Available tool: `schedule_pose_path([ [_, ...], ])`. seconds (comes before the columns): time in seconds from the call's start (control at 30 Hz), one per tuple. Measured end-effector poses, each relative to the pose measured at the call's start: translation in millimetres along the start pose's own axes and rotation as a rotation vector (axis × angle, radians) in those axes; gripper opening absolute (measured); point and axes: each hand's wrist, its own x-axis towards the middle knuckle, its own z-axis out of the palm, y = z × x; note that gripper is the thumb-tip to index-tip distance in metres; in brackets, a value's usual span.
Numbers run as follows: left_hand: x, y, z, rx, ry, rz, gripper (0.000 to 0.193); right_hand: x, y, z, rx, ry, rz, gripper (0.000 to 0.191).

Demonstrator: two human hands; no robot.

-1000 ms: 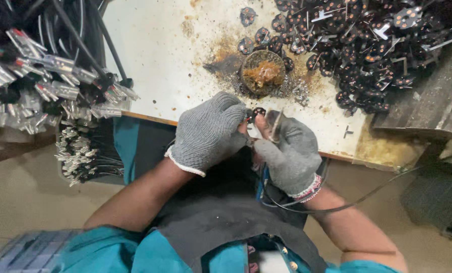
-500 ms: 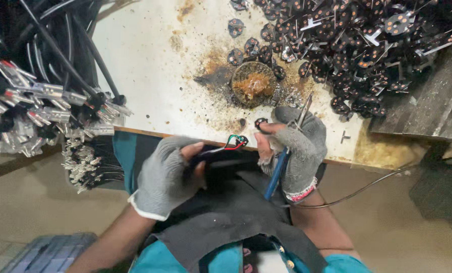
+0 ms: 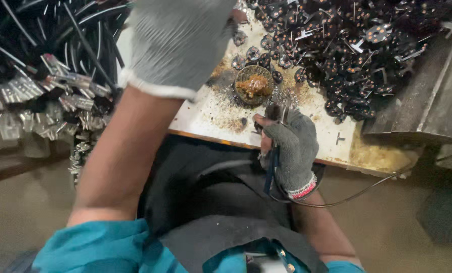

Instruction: The person solders wires onto small electrical components at a workbench. They hold a component in one hand, dip wire ends into a flux dish, apply the heated soldering iron to the joint, and set finished pieces aside, repeating the process for successive components.

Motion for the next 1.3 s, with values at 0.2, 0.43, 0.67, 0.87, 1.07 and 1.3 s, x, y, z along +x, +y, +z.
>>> schedule_pose_path([
  [0.2,-54,-7,47,0.084,0.136,0.591,0.038,4,6,-1,-0.314,0.11,-0.333,0.021],
  [0.43,-63,-94,-19,0.934,0.191,0.035,0.025,0,12,7,-0.19,0.092,-0.414,0.014],
  [0.67,-64,-130,-25,0.931,0.24,0.079,0.046,-2,17,7,-0.302,0.066,-0.335,0.021],
  [0.87,-54,-113,-24,0.964,0.268,0.092,0.034,-3,16,10,-0.304,0.09,-0.38,0.026],
  [1.07,-127,-75,-15,0.139,0.028,0.286,0.068,-14,23,8,-0.115,0.127,-0.423,0.04],
  [1.3,-151,-99,76,-0.297,-0.639,0.321,0.061,-79,37,-4,0.413,0.023,0.162,0.024],
])
